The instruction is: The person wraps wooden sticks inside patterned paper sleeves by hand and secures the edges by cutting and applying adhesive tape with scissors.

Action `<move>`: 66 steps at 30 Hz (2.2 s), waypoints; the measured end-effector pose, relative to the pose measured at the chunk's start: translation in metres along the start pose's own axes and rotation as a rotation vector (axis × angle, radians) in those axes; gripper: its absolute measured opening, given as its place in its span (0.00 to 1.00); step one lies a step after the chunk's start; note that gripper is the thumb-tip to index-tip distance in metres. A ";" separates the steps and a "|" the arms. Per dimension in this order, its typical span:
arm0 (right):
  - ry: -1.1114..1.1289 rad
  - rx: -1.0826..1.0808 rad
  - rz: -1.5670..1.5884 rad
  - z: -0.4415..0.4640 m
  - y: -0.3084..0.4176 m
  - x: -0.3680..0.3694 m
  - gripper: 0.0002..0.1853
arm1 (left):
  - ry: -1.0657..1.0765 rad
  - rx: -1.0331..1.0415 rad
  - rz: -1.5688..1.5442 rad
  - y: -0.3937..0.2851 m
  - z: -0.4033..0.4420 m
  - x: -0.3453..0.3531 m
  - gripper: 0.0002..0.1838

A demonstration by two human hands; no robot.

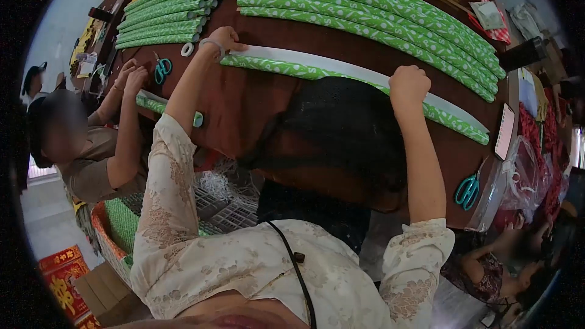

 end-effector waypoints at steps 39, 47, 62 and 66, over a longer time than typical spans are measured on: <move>0.229 -0.067 0.107 0.006 -0.007 -0.033 0.22 | 0.232 0.317 -0.061 -0.313 -0.038 0.092 0.15; 0.456 -0.246 0.377 -0.001 -0.099 -0.043 0.35 | 0.232 0.525 -0.125 -0.302 -0.036 0.091 0.17; 0.317 0.019 0.886 -0.059 -0.271 0.012 0.16 | 0.122 1.002 -0.075 -0.280 -0.021 0.085 0.17; 0.137 0.020 0.770 -0.074 -0.279 -0.005 0.16 | 0.112 1.011 -0.066 -0.285 -0.026 0.079 0.18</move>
Point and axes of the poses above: each hand's wrist, its own z-axis towards the middle knuckle, its own x-axis out of the palm, y = z × x, the point moved 2 cm from there along z, towards the middle knuckle, and after that the axes turned 1 degree about -z, right-handed, at the moved point
